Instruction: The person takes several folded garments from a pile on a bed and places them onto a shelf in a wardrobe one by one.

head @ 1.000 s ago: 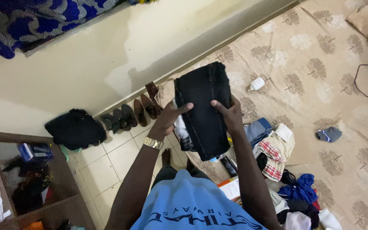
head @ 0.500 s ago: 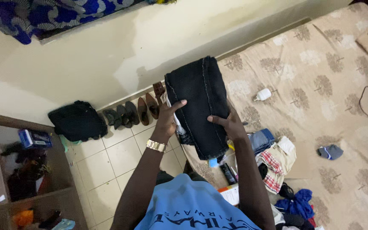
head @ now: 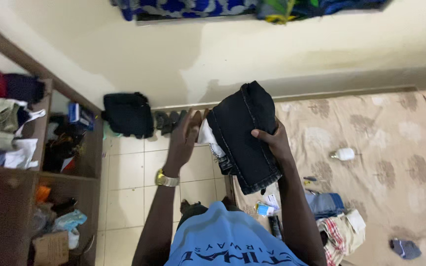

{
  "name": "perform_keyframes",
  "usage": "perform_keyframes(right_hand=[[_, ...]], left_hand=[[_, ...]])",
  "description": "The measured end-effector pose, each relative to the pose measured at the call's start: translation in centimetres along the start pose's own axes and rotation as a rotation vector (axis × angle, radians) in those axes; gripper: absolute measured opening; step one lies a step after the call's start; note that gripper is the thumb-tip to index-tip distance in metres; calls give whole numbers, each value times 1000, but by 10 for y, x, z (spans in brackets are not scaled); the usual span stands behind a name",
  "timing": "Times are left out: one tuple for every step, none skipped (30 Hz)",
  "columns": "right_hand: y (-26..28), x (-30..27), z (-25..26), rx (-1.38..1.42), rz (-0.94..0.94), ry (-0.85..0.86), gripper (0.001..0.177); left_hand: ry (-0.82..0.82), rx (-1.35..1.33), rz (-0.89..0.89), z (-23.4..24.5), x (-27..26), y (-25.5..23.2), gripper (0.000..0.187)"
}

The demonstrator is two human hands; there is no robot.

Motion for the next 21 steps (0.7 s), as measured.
perform_keyframes(right_hand=[[-1, 4, -9, -39, 13, 35, 67], [-3, 9, -18, -43, 14, 56, 67], [-7, 12, -32, -11, -19, 95, 70], [-11, 15, -47, 20, -52, 135, 73], [-14, 16, -61, 20, -50, 150, 73], [-19, 17, -77, 100, -75, 180, 76], [-21, 19, -93, 181, -98, 206, 79], [-20, 23, -106, 180, -94, 217, 79], [-25, 21, -116, 122, -143, 215, 85], [-29, 19, -125, 63, -191, 212, 91], [-27, 17, -131, 61, -192, 218, 91], [-19, 13, -144, 128, -134, 347, 99], [-11, 9, -160, 196, -74, 484, 106], [-7, 7, -169, 194, -73, 498, 106], [-7, 2, -179, 85, -106, 515, 108], [-5, -2, -189, -25, -138, 531, 111], [-1, -7, -199, -24, -140, 536, 111], [5, -9, -212, -83, -78, 547, 109], [11, -11, -223, -143, -18, 560, 106], [13, -10, -233, -142, -23, 567, 106], [14, -8, -246, -139, -24, 571, 97]], left_hand=[[-13, -49, 60, 19, -8, 1, 87], [-33, -47, 69, 33, -11, -7, 87], [-5, 109, -112, 45, -12, -29, 106], [30, 267, -289, 50, -16, -52, 125], [18, 274, -283, 55, -19, -61, 125], [-73, 232, -320, 64, -24, -72, 115], [-160, 188, -362, 77, -26, -79, 105], [-171, 195, -361, 87, -25, -79, 105], [-206, 136, -377, 98, -29, -76, 87], [-242, 77, -393, 108, -32, -71, 69], [-247, 78, -390, 115, -34, -65, 69], [-247, 92, -355, 123, -34, -55, 63], [-254, 110, -320, 130, -35, -44, 57], [-265, 116, -317, 136, -37, -34, 57], [-302, 68, -329, 144, -42, -24, 50], [-339, 20, -341, 152, -47, -11, 44], [-342, 23, -337, 156, -50, 5, 44], [-331, -37, -127, 159, -47, 36, 32], [-317, -97, 85, 157, -48, 66, 20], [-321, -96, 92, 156, -50, 79, 20], [-368, -104, 22, 164, -55, 85, 30]])
Point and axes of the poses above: each hand's wrist, its own x-axis towards the middle knuckle, its own z-axis out of the back of the hand, y = z × x, the point moved 7 cm from there along x, towards the middle knuckle, and after that the axes turned 2 degrees about -x, right-handed, at the moved point
